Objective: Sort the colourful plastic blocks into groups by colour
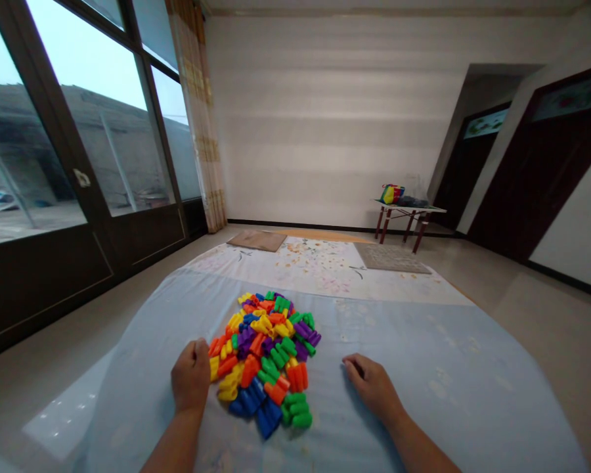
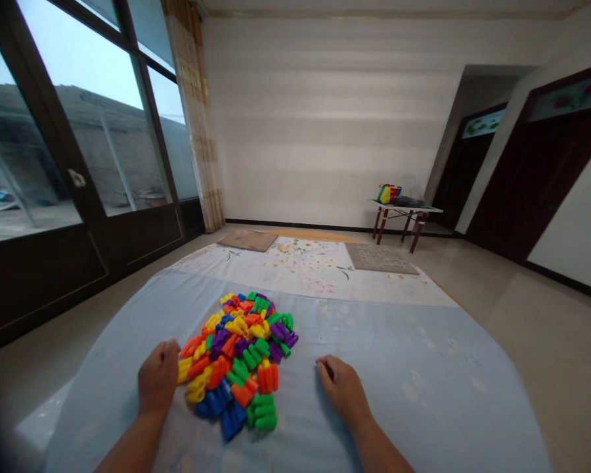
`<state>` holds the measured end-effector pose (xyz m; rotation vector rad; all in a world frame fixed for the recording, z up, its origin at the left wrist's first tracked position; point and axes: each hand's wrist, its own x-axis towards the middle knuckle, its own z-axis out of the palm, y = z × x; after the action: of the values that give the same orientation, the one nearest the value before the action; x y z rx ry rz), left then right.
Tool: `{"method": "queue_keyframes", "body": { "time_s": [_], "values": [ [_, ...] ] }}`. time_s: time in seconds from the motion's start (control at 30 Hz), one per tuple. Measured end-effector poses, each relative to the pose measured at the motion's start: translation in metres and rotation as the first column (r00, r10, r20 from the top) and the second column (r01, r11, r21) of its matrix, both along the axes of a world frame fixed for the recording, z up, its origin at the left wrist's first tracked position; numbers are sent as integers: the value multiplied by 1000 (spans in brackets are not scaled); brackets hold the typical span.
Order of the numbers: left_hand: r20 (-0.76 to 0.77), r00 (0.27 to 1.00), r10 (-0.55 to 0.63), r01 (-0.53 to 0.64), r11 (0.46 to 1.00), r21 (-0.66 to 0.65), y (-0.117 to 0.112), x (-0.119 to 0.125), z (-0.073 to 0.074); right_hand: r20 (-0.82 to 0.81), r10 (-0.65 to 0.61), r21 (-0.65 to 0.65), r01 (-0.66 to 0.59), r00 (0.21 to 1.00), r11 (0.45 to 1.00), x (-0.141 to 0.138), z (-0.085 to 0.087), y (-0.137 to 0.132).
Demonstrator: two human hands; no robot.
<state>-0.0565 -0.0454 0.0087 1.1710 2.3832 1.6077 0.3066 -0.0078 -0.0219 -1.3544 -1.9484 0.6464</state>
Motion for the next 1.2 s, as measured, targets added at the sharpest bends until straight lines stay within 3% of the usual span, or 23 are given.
{"method": "queue_keyframes", "body": {
  "time_s": [0.8, 1.2],
  "values": [
    [34, 986, -161, 162, 986, -46, 4, -1, -3, 269, -118, 48, 109, 956, 993, -12, 0, -5],
    [4, 987, -163, 162, 975, -151, 2, -5, 1, 305, -154, 90, 133, 940, 987, -18, 4, -5]
  ]
}}
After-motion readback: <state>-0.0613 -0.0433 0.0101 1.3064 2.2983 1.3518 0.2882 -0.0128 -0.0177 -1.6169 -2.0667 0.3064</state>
